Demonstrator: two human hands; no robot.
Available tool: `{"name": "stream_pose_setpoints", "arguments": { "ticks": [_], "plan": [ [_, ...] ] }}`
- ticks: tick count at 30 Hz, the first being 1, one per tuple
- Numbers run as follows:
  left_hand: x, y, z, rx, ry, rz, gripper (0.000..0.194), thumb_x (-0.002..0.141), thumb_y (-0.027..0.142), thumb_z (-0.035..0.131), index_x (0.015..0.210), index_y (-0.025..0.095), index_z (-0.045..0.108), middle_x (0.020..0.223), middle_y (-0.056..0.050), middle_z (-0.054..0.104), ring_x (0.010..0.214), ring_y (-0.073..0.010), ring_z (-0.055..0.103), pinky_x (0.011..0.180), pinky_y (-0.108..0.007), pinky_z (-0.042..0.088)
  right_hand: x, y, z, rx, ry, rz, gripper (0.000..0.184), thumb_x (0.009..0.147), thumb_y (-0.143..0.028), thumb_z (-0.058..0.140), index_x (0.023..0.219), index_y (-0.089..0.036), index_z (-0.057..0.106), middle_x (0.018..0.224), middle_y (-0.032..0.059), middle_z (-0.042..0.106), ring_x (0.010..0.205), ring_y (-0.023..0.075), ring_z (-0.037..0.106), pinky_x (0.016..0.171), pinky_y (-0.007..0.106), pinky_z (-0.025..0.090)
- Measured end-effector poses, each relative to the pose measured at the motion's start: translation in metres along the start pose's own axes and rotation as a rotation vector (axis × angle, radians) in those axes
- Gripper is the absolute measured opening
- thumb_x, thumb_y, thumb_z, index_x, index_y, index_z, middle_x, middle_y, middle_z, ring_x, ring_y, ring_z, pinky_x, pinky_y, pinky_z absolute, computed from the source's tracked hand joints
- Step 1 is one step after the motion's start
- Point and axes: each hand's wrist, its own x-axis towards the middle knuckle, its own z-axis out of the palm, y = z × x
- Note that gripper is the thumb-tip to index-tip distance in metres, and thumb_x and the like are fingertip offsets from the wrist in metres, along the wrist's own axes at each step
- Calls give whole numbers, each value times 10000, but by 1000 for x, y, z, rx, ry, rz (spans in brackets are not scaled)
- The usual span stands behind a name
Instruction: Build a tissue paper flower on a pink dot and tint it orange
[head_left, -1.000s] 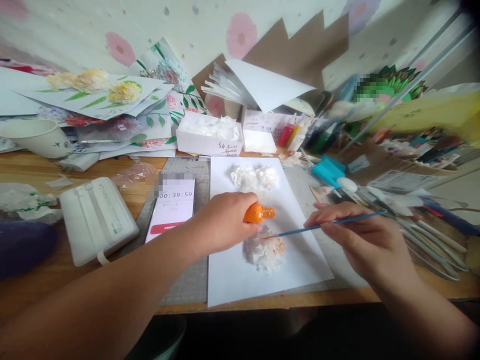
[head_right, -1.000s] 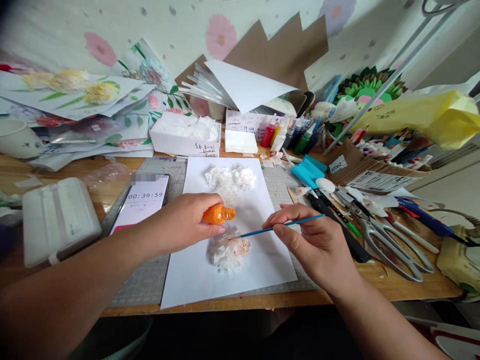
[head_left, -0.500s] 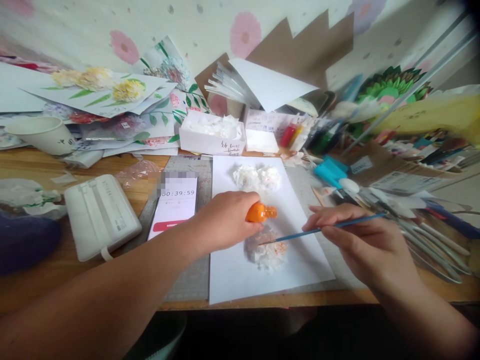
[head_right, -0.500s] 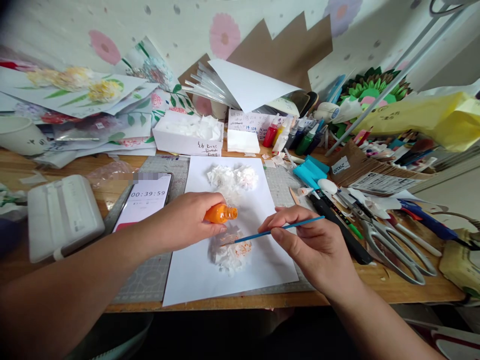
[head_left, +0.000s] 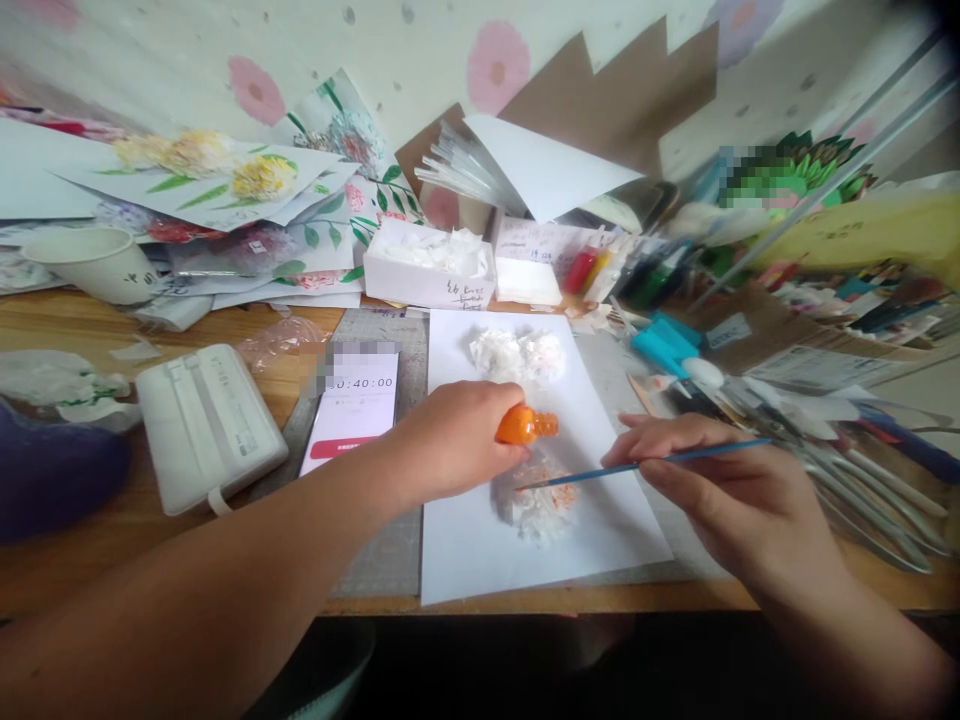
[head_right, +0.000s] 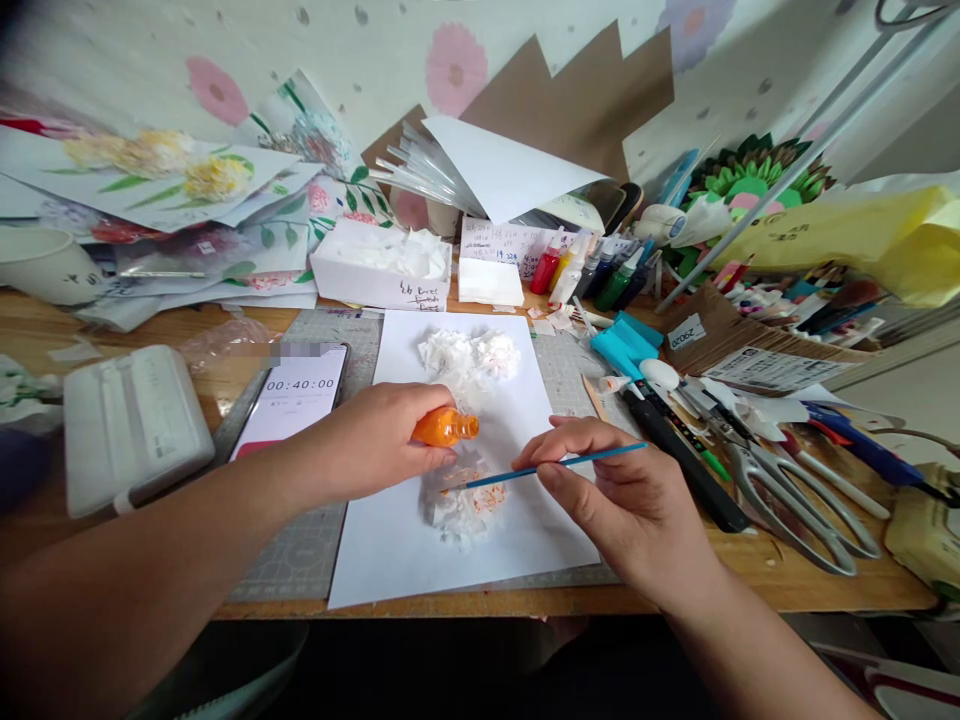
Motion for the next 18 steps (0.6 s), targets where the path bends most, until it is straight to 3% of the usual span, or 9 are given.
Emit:
{"name": "stream_pose_setpoints", "arguments": {
  "ticks": [11,18],
  "plan": [
    [-1,-1,0,-4,15,2,184,691,390,597,732,234,509,710,43,583,607,-130,495,506,-240,284,2,-8,2,-86,-45,-54,71,803,-216,615,854,-264,626,849,-43,705,851,137,660,1053,378,370],
    [0,-1,1,-5,4,-2,193,697,398,596,738,235,503,720,43,584,609,-131,501,508,-243,295,2,-10,-4,-109,-2,-56,62,804,-228,610,839,-275,630,842,-38,709,846,137,661,1030,346,399]
  ]
}}
